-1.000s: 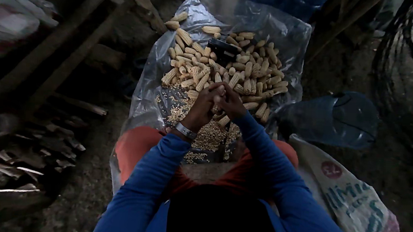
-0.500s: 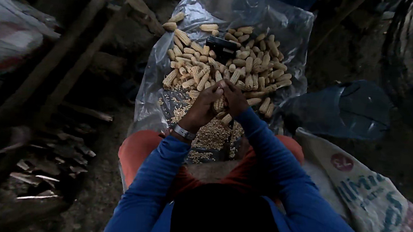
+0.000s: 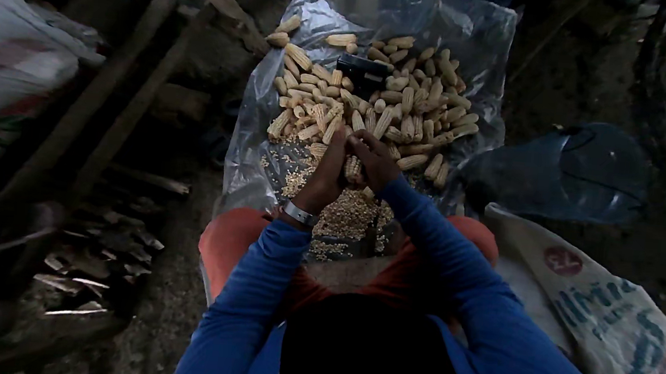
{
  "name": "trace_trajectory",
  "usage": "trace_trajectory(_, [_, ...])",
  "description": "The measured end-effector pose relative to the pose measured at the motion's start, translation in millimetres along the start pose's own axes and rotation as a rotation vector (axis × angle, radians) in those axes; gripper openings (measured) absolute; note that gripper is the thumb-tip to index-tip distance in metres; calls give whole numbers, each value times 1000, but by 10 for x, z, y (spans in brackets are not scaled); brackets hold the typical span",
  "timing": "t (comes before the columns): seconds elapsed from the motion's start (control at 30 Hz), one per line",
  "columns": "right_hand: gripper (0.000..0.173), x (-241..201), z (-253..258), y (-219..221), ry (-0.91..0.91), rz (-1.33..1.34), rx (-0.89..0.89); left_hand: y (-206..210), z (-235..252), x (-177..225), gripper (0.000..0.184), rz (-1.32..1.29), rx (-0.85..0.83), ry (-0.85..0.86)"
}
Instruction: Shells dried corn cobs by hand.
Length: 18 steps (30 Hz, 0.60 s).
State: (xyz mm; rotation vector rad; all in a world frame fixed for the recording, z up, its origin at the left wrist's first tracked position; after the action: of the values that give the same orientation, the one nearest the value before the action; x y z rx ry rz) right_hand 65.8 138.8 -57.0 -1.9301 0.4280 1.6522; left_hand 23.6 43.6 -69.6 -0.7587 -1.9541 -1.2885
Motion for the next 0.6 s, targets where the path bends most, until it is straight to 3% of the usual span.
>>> trace_trajectory(0.1, [32,83,14,-76,161,137,5,125,134,10,42,-62,-191,26])
trace_trajectory(0.13, [37,106,26,-85,187,189,-1,192,166,59,41,-75,-211,38])
trace_trajectory(0.2, [51,79,42,-59,150,237,-66,296,154,191,36,-79,-162,70])
trace_trajectory(0.33, [53,-51,-1,54,-72,167,-291,57,162,47,23,-118,-111,108])
trace_trajectory(0.47, [40,-109,-29,91,-157,25,-296,-27,177,25,51,-87,32,79])
trace_trajectory(0.6, [22,-61,-23,42,-51,29,-101,-36,139,-5,85,-90,-21,49])
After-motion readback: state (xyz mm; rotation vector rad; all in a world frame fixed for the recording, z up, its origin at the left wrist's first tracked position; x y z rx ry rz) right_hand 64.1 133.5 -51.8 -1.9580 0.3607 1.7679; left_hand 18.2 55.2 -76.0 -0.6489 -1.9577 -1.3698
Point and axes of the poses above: each hand's wrist, its own z-axis towards the middle knuckle, its own y-axis out of the palm, x = y × z, the point moved 9 cm from there along z, towards the middle knuckle, and after that the axes turned 14 degrees about -z, right-handed, at the moved point
